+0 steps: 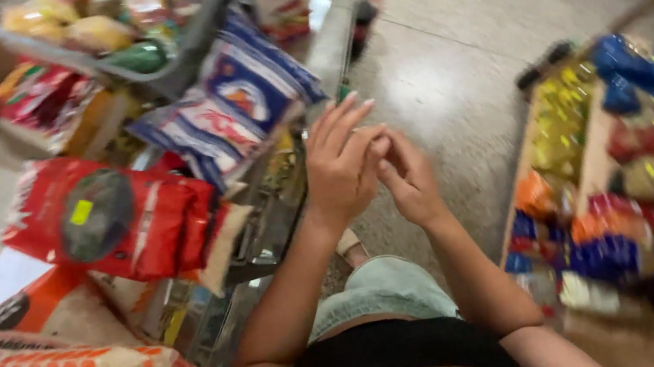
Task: Picking up grocery items from store shelves and placing them onto a checkout counter.
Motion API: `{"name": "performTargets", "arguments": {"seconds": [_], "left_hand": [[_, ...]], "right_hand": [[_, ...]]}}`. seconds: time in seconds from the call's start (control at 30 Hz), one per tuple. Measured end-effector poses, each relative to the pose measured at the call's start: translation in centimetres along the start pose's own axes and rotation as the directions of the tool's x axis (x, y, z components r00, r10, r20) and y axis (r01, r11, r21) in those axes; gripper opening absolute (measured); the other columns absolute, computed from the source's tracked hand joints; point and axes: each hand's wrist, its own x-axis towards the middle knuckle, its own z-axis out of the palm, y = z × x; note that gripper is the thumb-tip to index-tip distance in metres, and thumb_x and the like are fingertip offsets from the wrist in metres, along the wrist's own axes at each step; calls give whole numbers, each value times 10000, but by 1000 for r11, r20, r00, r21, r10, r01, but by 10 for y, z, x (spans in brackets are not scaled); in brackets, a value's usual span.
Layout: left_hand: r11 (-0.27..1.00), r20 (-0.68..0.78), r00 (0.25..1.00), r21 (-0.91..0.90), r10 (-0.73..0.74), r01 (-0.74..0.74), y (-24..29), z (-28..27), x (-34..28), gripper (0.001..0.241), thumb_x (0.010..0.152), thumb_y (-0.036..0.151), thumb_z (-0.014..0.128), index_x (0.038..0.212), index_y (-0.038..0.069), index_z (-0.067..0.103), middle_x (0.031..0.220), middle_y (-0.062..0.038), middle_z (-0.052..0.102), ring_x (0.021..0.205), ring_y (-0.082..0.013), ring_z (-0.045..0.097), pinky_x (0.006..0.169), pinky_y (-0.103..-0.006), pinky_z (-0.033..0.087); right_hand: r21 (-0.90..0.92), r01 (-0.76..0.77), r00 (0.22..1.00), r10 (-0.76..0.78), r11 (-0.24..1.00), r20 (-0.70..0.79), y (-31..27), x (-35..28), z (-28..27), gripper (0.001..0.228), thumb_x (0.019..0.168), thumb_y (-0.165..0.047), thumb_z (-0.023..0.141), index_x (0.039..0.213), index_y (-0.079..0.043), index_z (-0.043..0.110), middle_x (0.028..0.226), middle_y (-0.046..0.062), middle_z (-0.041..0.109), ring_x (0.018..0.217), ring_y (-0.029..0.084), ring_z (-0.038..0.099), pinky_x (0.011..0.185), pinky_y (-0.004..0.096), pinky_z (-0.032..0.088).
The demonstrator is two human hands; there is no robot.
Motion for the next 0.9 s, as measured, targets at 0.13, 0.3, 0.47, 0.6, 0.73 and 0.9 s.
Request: {"name": "performTargets", "arguments": {"seconds": [0.13,0.3,0.47,0.6,0.73,0.9], "left_hand": [[940,177,978,-338,109,-44,68,18,-49,576,876,582,438,1195,131,603,1222,-116,584,1191,-327,537,1064,-459,367],[819,240,893,-536,380,-205,146,42,-88,634,878,642,340,1192,156,599,1194,-81,588,1189,-292,531,1071,-454,330],[518,11,782,-755,623,-403,215,108,-134,620,885,665,284,815,151,623,822,-28,575,900,-223,618,929,-432,448],[198,-133,622,-879,771,-433,287,153,-161,616,895,670,236,694,160,518,660,-27,449,656,-245,547,732,-411,479],[-27,-195,463,-939,864,-344,375,152,-170,585,943,610,229,697,128,449,617,-49,417,553,-244,529,556,-364,465],[-74,-191,409,-955,892,-286,460,169,-207,516,932,597,312,714,160,478,603,-23,437,516,-230,542,497,-338,464]], "right_hand": [[495,-134,987,158,858,-7,-15,-81,-14,916,889,-675,347,1455,20,156,1470,320,174,1322,505,216,1020,632,252],[609,-142,889,371,780,-268,-102,-151,-45,915,850,-709,140,1337,30,368,1280,159,431,1099,229,494,778,273,448],[582,-94,721,459,808,-520,-39,-288,-85,1090,783,-783,-13,1215,55,534,1090,176,602,845,152,643,618,131,529],[567,105,532,435,817,-726,-73,-346,-111,881,873,-710,149,1203,1,549,1133,119,586,946,159,607,887,243,471],[515,34,484,436,857,-759,-97,-417,-150,782,899,-675,225,1230,-31,522,1107,85,585,1047,175,584,1019,301,384],[376,-198,450,424,905,-786,-192,-502,-190,840,843,-645,443,1373,1,362,1231,177,563,1146,241,554,1029,373,387]]}}
